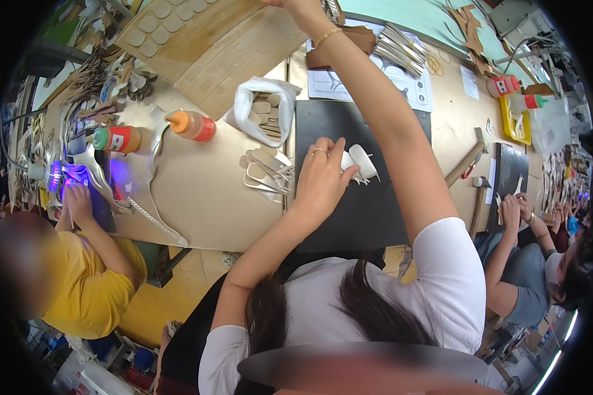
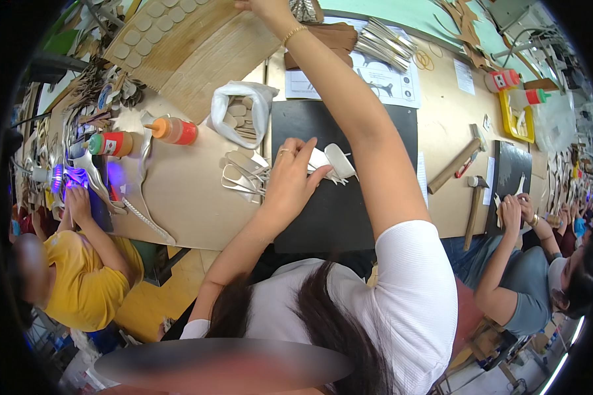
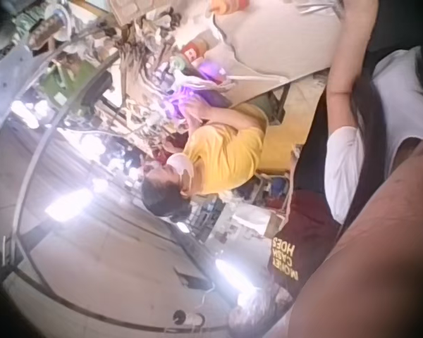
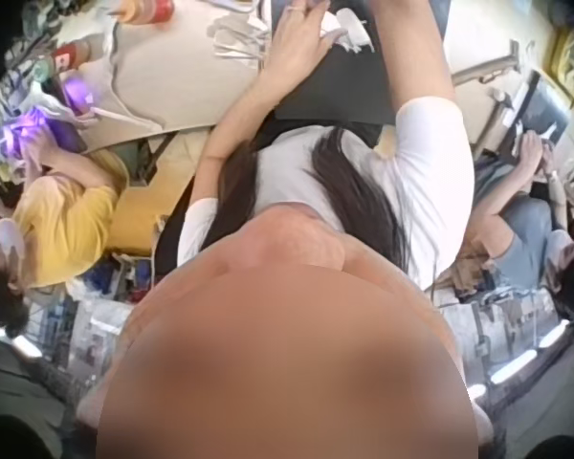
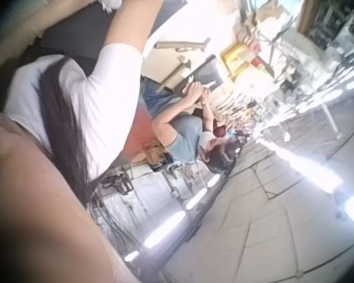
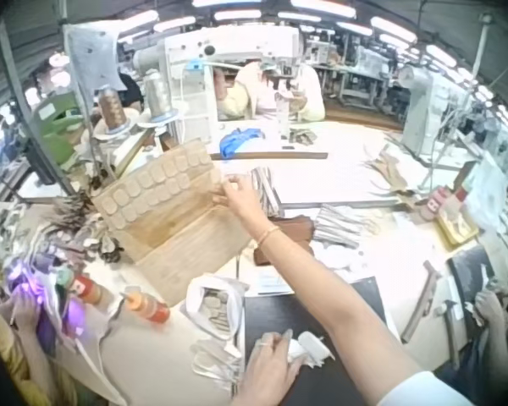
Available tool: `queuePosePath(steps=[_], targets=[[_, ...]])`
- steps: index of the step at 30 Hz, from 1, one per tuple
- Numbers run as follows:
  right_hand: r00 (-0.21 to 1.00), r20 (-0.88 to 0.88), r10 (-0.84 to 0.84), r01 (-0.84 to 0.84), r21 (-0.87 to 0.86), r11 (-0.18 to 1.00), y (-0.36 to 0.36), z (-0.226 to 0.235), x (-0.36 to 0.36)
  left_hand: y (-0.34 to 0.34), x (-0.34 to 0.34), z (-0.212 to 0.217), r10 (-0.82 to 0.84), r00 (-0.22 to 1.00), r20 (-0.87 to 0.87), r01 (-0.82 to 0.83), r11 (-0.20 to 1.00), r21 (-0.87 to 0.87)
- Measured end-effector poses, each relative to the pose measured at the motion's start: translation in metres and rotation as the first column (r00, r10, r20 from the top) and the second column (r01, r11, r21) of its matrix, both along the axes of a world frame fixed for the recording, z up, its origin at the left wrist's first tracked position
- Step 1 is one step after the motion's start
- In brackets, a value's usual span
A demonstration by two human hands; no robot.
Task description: The person repeatedly picks up small beige leather-like pieces from a wooden board and a pile on the table, folds or bends them, and stacks them. She also moves a cardboard box and places a black object inside it.
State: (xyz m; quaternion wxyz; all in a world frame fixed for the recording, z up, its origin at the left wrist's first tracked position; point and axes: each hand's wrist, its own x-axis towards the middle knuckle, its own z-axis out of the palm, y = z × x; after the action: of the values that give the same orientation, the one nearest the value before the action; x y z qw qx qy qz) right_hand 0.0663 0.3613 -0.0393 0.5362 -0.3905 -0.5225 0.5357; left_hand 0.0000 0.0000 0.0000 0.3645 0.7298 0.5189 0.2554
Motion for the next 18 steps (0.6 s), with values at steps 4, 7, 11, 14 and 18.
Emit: queuePosePath(steps=[4, 7, 11, 14, 18], targets=[[0.983, 0.159, 0.089, -0.115, 0.164, 0.98, -0.095, 0.041, 0.031, 0.007, 0.027, -0.002, -0.009, 0.976, -0.22, 0.047, 0.985, 0.168], [0.994, 0.109, -0.002, -0.017, 0.172, 0.985, -0.194, 0.057, 0.059, 0.001, 0.032, -0.005, 0.008, 0.991, -0.131, 0.033, 0.949, 0.315], [0.974, 0.226, -0.014, -0.014, 0.119, 0.993, -0.294, 0.079, 0.097, -0.011, 0.036, -0.002, 0.069, 0.957, 0.282, -0.05, 0.996, -0.073], [0.985, 0.17, -0.007, -0.003, 0.054, 0.999, -0.356, 0.084, 0.111, -0.019, 0.02, 0.009, 0.302, 0.623, 0.722, -0.002, 0.923, -0.384], [0.994, 0.111, -0.013, 0.017, -0.041, 0.999, -0.403, 0.079, 0.107, -0.021, -0.007, 0.026, 0.431, 0.533, 0.728, 0.031, 0.85, -0.526]])
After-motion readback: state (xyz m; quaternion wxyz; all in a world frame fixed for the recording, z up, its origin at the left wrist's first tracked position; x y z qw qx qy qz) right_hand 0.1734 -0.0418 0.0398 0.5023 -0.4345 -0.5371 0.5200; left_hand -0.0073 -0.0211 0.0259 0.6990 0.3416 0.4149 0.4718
